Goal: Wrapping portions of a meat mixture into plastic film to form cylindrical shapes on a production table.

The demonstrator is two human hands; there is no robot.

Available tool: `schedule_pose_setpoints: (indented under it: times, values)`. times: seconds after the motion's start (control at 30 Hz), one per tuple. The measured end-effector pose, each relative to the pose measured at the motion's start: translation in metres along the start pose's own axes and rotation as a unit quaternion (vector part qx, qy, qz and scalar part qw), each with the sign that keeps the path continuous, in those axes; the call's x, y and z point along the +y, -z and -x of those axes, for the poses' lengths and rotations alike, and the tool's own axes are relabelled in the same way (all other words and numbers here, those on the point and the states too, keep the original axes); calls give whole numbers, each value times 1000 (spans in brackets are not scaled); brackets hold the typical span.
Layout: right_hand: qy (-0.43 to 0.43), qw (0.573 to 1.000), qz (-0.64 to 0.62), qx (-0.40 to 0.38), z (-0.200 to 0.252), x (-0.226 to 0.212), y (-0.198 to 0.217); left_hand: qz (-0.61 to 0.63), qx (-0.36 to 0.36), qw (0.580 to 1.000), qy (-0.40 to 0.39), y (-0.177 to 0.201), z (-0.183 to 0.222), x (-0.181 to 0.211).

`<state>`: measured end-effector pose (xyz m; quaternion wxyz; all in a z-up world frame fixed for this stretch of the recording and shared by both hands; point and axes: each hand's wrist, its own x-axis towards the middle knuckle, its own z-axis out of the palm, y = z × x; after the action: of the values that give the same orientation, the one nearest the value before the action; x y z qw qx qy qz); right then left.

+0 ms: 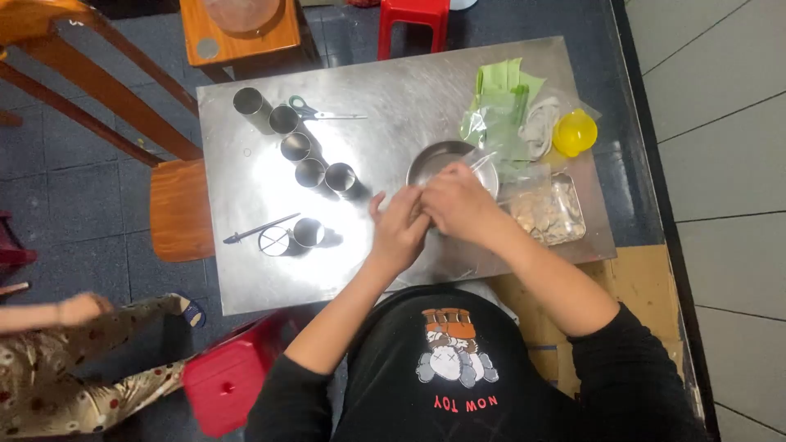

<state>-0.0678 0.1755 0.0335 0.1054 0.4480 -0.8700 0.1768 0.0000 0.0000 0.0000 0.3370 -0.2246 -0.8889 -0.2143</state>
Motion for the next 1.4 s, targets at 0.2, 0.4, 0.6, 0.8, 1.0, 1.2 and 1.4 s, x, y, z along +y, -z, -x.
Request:
schedule_pose_setpoints:
  times: [0.2, 0.4, 0.6, 0.8, 1.0, 1.2, 1.4]
  values:
    - [59, 998, 18, -17, -14, -85, -12, 4, -92, 996, 4, 71, 71, -17]
    - [59, 991, -26, -118, -4, -124, -103, 8, -131, 991, 17, 70, 155, -44]
    - [20, 989, 1, -148, 11, -129, -180, 8, -143, 990, 19, 16, 214, -72]
    - [16, 978, 48, -200, 28, -101, -250, -11, -147, 989, 28, -37, 240, -87]
    - [-73, 958, -25, -277, 45, -87, -271, -40, -166, 985, 7, -47, 234, -90]
    - [-150, 933, -72, -320, 27, -89, -201, 12, -189, 982, 4, -70, 262, -99]
    - [-148, 935, 1, -321, 49, -88, -234, -13, -295, 955, 14, -69, 257, -95]
